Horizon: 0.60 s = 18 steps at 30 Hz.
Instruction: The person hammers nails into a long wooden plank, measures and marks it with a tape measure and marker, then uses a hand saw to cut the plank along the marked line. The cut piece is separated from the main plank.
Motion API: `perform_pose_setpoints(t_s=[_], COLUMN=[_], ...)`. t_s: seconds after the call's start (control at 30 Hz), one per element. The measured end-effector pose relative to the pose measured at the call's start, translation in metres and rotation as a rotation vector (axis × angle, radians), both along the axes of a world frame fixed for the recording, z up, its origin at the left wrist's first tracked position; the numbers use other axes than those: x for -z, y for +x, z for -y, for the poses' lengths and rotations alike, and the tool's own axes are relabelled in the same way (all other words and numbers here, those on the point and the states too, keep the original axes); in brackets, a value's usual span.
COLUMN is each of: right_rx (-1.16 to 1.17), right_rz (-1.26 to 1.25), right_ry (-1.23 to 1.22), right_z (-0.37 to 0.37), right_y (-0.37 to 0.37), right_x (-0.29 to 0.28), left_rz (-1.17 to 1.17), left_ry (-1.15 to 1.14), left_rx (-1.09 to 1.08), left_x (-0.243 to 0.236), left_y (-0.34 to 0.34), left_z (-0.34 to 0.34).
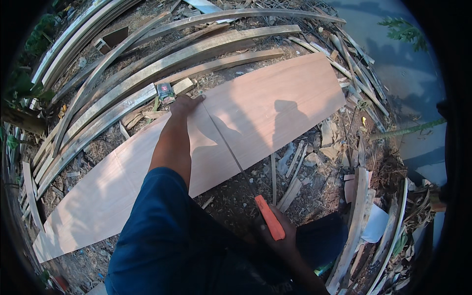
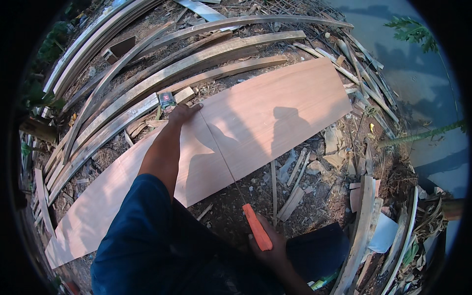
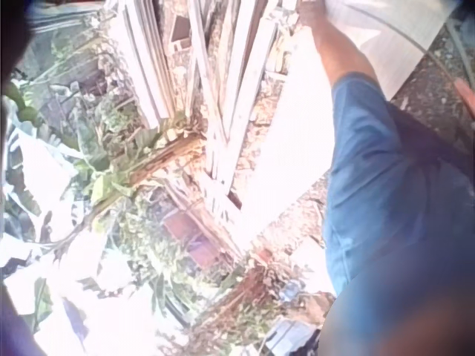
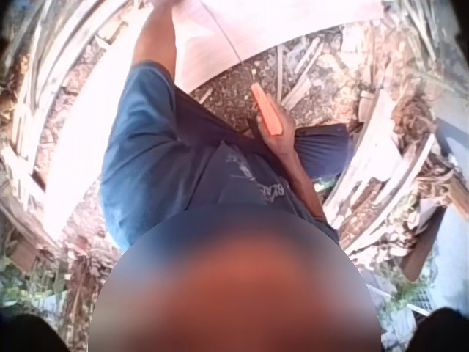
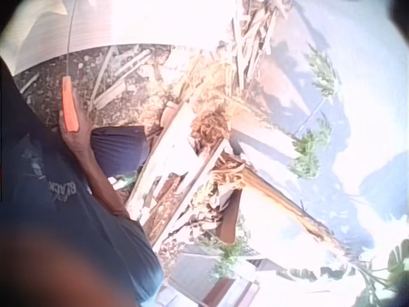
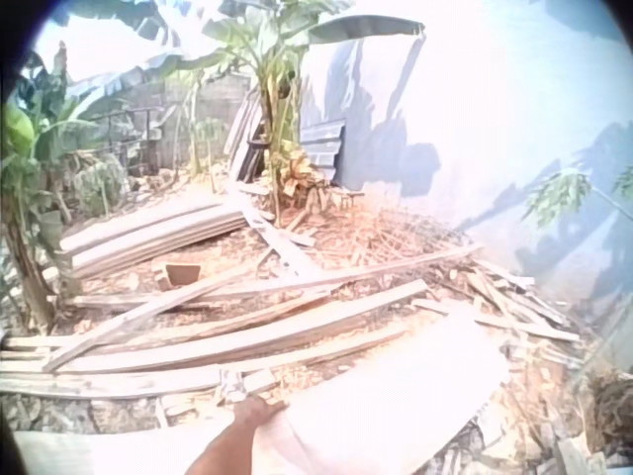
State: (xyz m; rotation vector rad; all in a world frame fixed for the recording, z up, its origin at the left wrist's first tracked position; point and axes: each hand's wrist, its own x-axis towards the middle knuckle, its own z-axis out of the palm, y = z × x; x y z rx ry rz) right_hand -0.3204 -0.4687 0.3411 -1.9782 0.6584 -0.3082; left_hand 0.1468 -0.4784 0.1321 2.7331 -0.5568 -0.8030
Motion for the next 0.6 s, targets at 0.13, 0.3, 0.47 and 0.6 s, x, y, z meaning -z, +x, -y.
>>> perform_pose_setpoints(t_s=[0.13,0.3,0.47,0.6], right_rx=[0.062,0.049,-0.018,0.058], right_rz=[0.006,0.027,0.039,0.098], right_ry=[0.108,0.128,0.084,0.044], right_z=[0.018,0.035,0.003,0.026], right_y=[0.061,0.083,-0.016,0.051], right_x=[0.017,0.052,0.014,0.080], left_rz=[-0.037,-0.020,-0.015,0.032], left_ry=[0.013,0.017,0.012,0.023], left_rx=[0.066,-0.013,-0.056,0.035], left_x=[-0.002,-0.013,-0.007,-0.003], left_y=[0.000,-0.004,-0.004,-0.005], left_z=[-0.003,-0.001,0.000,-0.001])
